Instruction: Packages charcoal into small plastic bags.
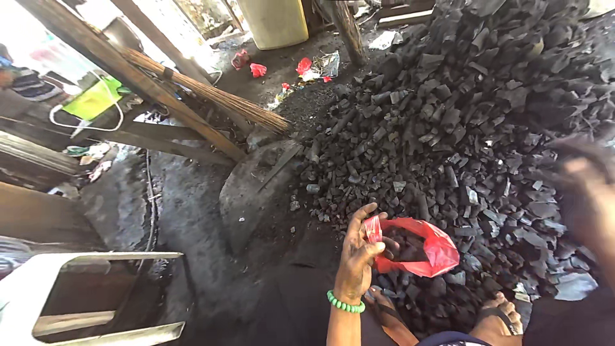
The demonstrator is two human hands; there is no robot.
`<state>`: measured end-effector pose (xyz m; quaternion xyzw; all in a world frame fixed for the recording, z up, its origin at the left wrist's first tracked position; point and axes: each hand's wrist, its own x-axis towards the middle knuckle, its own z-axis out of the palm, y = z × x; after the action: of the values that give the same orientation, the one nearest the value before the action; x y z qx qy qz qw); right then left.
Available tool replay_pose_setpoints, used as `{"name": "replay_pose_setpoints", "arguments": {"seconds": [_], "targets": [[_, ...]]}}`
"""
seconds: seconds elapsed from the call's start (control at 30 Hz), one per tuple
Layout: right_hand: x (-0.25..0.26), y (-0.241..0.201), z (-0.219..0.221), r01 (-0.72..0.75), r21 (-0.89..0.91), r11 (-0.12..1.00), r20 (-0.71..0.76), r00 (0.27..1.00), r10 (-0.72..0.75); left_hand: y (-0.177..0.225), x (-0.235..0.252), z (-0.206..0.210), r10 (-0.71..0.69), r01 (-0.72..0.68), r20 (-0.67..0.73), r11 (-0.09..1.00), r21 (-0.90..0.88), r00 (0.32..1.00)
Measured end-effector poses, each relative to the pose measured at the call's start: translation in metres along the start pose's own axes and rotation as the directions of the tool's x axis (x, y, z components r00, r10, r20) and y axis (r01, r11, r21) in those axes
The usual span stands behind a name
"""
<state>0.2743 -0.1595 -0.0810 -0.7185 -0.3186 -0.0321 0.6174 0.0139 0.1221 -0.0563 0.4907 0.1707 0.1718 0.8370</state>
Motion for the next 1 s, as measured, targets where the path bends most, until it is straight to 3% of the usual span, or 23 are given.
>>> {"name": "replay_pose_setpoints", "arguments": {"seconds": [0.03,0.07,0.13,0.17,0.2,0.27,0.37,0.43,0.53,0.6,0.63,0.73,0.77,0.93,1.0], "targets": [[-0.017,-0.014,0.034,0.028,-0.114,0.993,0.164,0.986,-0.009,0.001,0.001,0.000,-0.016,0.016,0.005,1.000,-0.011,1.000],[-0.036,-0.020,0.062,0.108,-0.204,0.973,0.405,0.914,-0.016,0.001,0.003,-0.001,-0.035,0.035,0.005,0.999,-0.021,0.999],[-0.065,-0.015,0.101,0.429,-0.255,0.867,0.796,0.602,-0.064,-0.002,0.007,-0.004,-0.089,0.089,0.002,0.996,-0.025,0.996],[-0.073,-0.007,0.110,0.531,-0.253,0.809,0.882,0.470,-0.033,-0.005,0.007,-0.006,-0.118,0.118,-0.002,0.993,0.002,0.993],[-0.076,0.001,0.112,0.562,-0.279,0.779,0.911,0.412,0.028,-0.008,0.007,-0.008,-0.145,0.146,-0.016,0.988,0.056,0.989],[-0.075,0.014,0.104,0.579,-0.353,0.735,0.896,0.436,0.087,-0.010,0.005,-0.012,-0.191,0.193,-0.036,0.937,0.292,0.981],[-0.072,0.015,0.088,0.608,-0.404,0.684,0.872,0.481,0.087,-0.005,0.003,-0.007,-0.293,0.235,-0.001,0.764,0.601,0.956],[-0.072,0.006,0.087,0.587,-0.410,0.698,0.866,0.490,0.097,-0.004,0.004,0.009,-0.325,0.205,0.070,0.734,0.647,0.943],[-0.083,-0.004,0.111,0.553,-0.326,0.767,0.837,0.545,-0.037,-0.019,0.009,0.035,-0.329,0.125,0.186,0.731,0.671,0.926],[-0.094,-0.014,0.135,0.398,-0.310,0.863,0.826,0.562,0.038,-0.029,0.011,0.045,-0.323,0.078,0.240,0.728,0.682,0.916],[-0.100,-0.016,0.146,0.308,-0.337,0.889,0.840,0.526,0.136,-0.031,0.010,0.048,-0.320,0.070,0.248,0.730,0.680,0.914],[-0.105,-0.006,0.168,0.231,-0.463,0.856,0.874,0.277,0.398,-0.026,0.004,0.037,-0.316,0.108,0.189,0.725,0.680,0.930],[-0.106,0.004,0.169,0.253,-0.479,0.840,0.869,0.269,0.415,-0.023,0.001,0.027,-0.316,0.128,0.154,0.715,0.688,0.936],[-0.092,0.016,0.142,0.250,-0.426,0.870,0.863,0.402,0.307,-0.012,-0.007,-0.012,-0.348,0.221,0.017,0.630,0.745,0.937],[-0.078,0.003,0.129,0.197,-0.363,0.910,0.828,0.516,0.219,-0.007,-0.006,-0.012,-0.338,0.232,0.009,0.665,0.709,0.941]]}}
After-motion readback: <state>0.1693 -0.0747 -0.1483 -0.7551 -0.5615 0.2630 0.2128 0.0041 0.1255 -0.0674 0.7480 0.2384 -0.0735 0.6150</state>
